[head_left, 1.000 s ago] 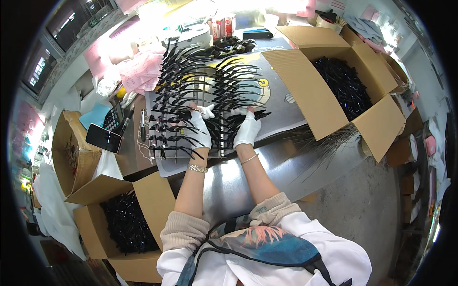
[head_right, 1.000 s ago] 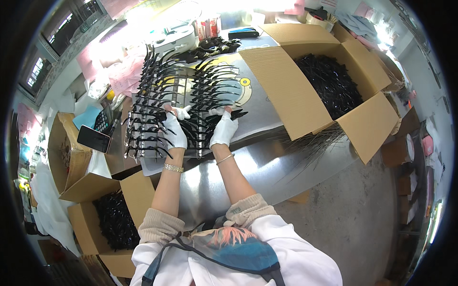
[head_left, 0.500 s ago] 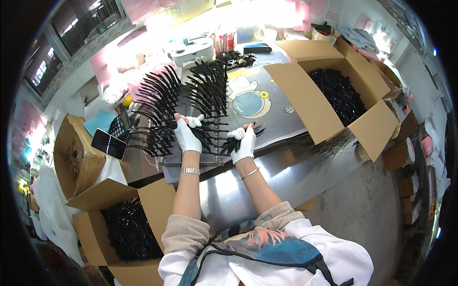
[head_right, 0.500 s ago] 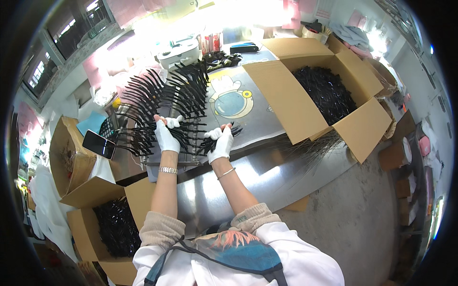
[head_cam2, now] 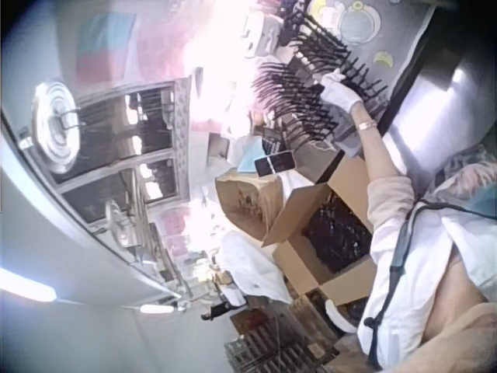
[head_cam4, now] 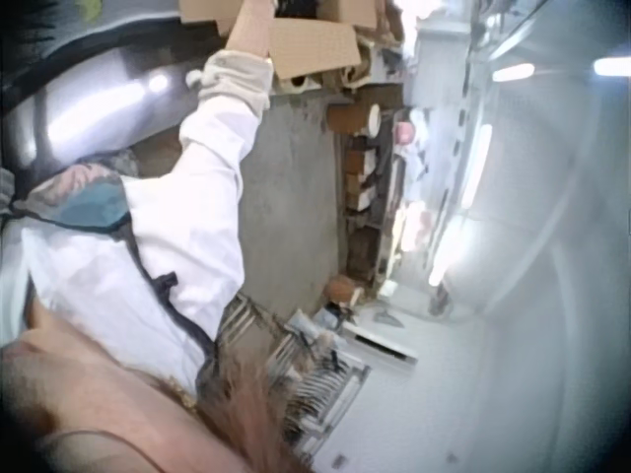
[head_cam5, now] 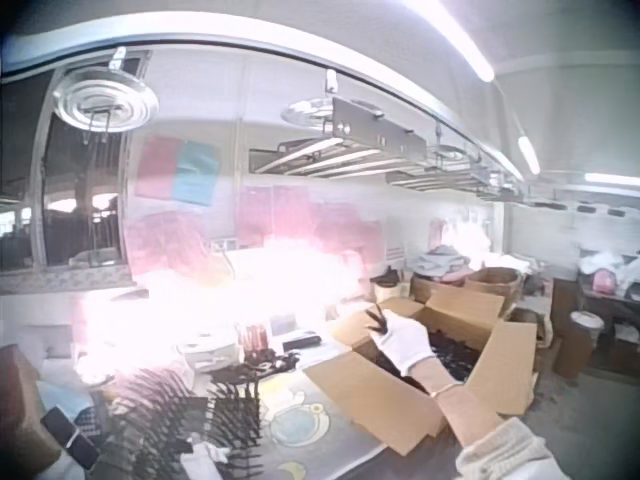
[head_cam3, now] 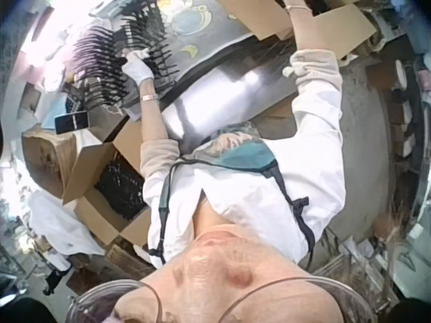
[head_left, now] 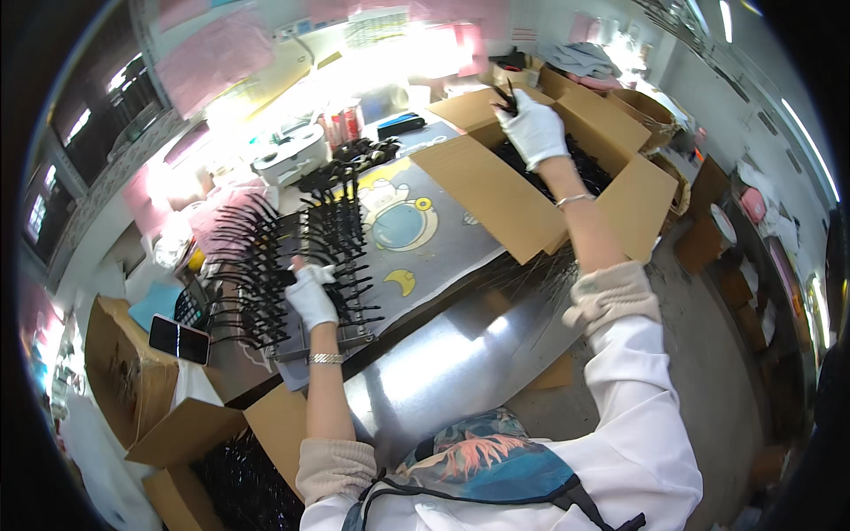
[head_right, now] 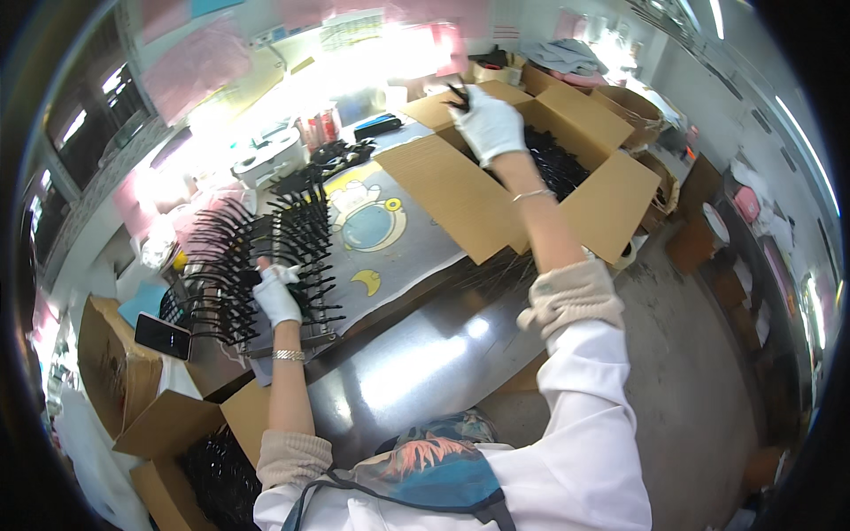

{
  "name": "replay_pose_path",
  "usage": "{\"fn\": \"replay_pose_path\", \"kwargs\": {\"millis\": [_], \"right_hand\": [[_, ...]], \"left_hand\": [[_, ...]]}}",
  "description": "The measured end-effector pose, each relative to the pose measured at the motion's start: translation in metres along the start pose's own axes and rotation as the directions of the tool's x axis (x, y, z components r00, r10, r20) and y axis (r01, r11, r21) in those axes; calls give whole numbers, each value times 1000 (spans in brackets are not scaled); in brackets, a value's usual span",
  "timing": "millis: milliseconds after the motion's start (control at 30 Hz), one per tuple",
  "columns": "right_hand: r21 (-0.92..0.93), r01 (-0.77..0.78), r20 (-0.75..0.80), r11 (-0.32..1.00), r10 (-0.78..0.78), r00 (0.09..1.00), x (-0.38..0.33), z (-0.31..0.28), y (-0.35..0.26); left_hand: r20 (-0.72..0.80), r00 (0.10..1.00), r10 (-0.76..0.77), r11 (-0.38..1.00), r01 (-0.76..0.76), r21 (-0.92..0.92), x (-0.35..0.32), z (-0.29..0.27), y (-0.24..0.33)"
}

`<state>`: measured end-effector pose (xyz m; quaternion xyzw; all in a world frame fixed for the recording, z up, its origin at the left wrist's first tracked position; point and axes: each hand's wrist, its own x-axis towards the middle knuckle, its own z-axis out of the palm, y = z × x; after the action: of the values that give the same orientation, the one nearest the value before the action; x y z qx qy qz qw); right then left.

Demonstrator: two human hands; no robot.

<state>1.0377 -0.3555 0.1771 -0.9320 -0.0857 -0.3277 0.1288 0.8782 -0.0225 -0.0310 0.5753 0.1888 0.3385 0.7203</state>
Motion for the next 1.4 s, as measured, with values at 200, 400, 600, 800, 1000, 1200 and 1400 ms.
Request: {"fn": "replay_pose_path", "kwargs": {"millis": [200,400,600,800,1000,1200,1400], "right_hand": [[504,291,-119,813,-268,956,-80,5,-7],[827,-53,311,559,-378,872,-252,32,-64],[812,-370,564,451,-444,696,-323,53,-87],[774,-289,560,564,-394,729,-300,56,-86],[760,-191,408,621,-227,885,-259,90,-117],[660,-358,326,661,178,929,-175,151,-208],[768,-417,281,486,329,902,-110,197,-244]], "left_hand": [[806,380,454,171,-925,339,-28,26,3],[206,852,481,735,-520,436,-26,6,63],[630,746,216,267,-666,696,-122,-124,106],[-30,999,37,-204,37,978,-165,-274,137],[488,854,179,72,-506,860,-151,-230,150],[388,870,303,619,-490,615,-44,-41,46],[219,972,81,989,-106,107,106,48,3]]}}
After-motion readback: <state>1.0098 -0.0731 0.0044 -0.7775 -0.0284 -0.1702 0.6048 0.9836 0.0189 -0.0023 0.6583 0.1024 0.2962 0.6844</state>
